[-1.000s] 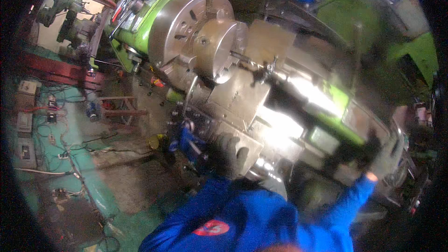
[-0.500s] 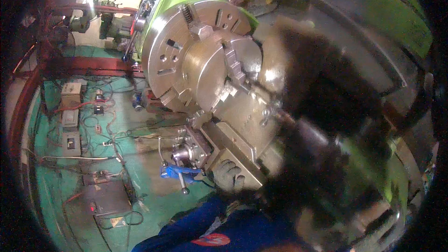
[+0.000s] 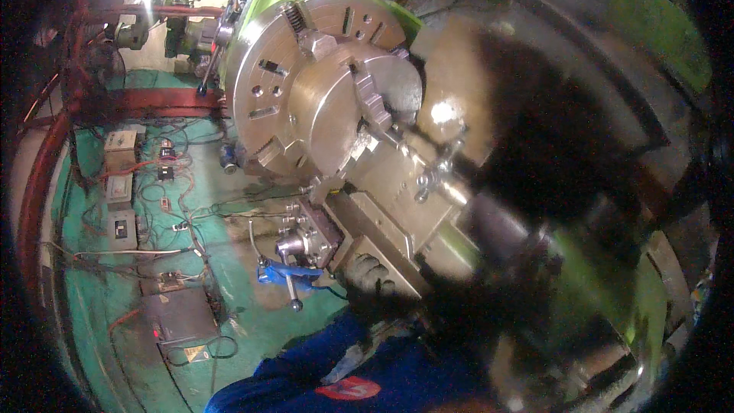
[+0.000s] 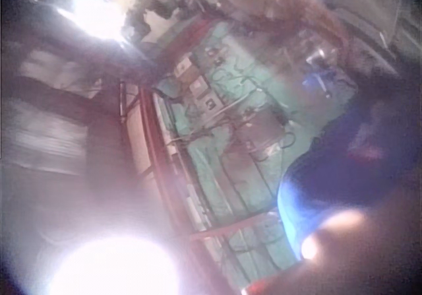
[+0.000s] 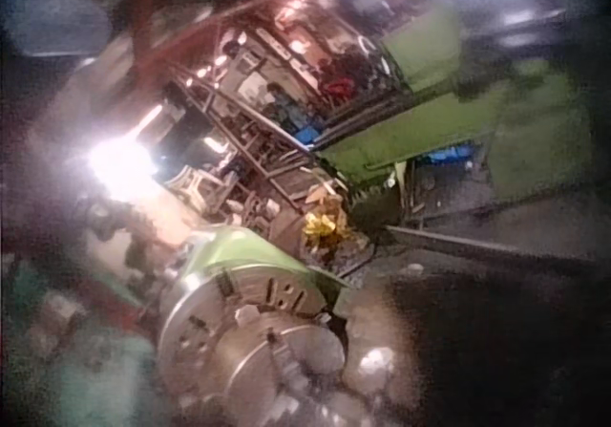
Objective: The person operates a green metal lathe, using a blue pneumatic tool to tighten or adjust components on the machine's chuck and carriage. They repeatedly reposition the tool and use their hands to manipulate the metal parts and levers throughout the process.
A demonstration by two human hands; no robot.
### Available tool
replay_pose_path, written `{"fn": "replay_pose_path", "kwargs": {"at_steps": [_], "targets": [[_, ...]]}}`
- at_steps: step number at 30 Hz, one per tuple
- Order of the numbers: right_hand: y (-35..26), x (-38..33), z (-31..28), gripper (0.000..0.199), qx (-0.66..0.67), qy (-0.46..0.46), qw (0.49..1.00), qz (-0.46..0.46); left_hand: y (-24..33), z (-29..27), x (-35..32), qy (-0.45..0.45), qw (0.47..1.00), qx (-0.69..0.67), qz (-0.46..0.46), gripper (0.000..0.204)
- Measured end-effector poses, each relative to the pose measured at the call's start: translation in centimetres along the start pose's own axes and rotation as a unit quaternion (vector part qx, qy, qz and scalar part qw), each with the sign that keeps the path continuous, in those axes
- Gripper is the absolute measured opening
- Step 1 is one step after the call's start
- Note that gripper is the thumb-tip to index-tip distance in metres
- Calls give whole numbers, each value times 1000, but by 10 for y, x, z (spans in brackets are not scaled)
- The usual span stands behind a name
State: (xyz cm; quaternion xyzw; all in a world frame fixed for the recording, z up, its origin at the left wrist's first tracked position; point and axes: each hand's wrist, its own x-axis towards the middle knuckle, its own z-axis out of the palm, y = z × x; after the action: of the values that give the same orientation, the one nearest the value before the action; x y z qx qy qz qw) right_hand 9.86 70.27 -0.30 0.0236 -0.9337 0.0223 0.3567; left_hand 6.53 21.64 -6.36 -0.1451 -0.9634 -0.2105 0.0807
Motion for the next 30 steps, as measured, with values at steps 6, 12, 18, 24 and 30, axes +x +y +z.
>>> {"fn": "replay_pose_path", "kwargs": {"at_steps": [6,12,18,24,30], "targets": [[-51,27,-14,23,34,19,921,386,2,-6,-2,51,998,42,15,25],[-31,-1,-22,25,-109,-66,955,269,13,-32,5,-15,1000,-13,-20,22],[-43,-2,-43,29,-41,15,959,279,11,-39,-7,-17,989,-110,-94,17],[-165,31,-78,23,392,35,828,398,5,-35,-28,23,996,-38,-76,15],[-263,74,28,29,651,-326,589,352,-4,-35,-18,30,999,38,-17,14]]}}
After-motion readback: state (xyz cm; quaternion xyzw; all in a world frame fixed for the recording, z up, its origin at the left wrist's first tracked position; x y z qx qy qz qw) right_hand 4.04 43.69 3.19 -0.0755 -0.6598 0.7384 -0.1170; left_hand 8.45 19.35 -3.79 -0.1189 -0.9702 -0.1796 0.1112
